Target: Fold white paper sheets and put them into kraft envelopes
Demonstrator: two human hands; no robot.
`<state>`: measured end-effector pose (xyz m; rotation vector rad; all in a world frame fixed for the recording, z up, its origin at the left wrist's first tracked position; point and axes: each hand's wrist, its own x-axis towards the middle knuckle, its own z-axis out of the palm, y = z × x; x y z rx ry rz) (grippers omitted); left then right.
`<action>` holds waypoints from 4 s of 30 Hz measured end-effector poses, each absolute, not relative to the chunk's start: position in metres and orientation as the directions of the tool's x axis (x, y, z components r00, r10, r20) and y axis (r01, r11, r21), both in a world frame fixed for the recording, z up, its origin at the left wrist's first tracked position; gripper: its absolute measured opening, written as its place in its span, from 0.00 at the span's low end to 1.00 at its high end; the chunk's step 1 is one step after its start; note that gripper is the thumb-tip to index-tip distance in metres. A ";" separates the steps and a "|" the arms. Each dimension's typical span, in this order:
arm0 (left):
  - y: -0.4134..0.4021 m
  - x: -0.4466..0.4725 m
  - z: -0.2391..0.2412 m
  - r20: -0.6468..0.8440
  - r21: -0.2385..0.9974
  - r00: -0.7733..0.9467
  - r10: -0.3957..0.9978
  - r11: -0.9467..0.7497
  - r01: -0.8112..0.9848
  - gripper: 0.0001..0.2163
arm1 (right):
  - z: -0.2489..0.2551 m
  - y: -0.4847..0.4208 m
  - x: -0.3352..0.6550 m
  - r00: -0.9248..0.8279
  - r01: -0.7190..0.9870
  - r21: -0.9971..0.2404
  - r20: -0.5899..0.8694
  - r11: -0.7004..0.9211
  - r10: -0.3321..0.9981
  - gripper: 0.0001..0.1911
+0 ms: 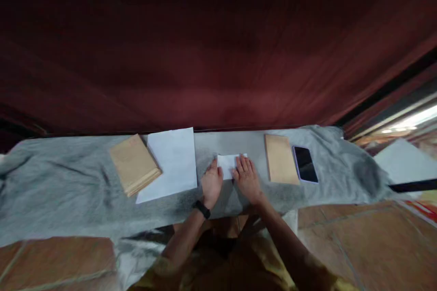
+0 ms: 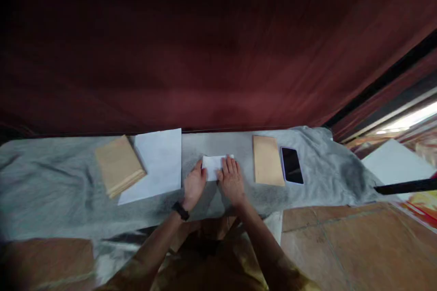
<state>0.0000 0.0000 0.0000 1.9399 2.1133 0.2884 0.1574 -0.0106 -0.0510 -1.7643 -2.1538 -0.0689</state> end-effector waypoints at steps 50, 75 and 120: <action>0.007 0.005 -0.039 0.173 0.181 0.171 0.970 -0.202 0.962 0.29 | -0.057 0.001 0.182 -0.112 0.970 -0.180 0.264 0.163 0.958 0.30; -0.014 -0.010 -0.029 0.064 0.149 0.422 0.904 -0.426 0.892 0.23 | -0.056 -0.026 0.172 -0.142 0.964 -0.177 0.284 0.197 0.948 0.30; -0.005 -0.005 0.009 -0.141 0.424 0.002 0.990 0.058 0.904 0.24 | -0.035 -0.009 0.164 -0.045 0.925 -0.344 0.317 0.159 0.947 0.24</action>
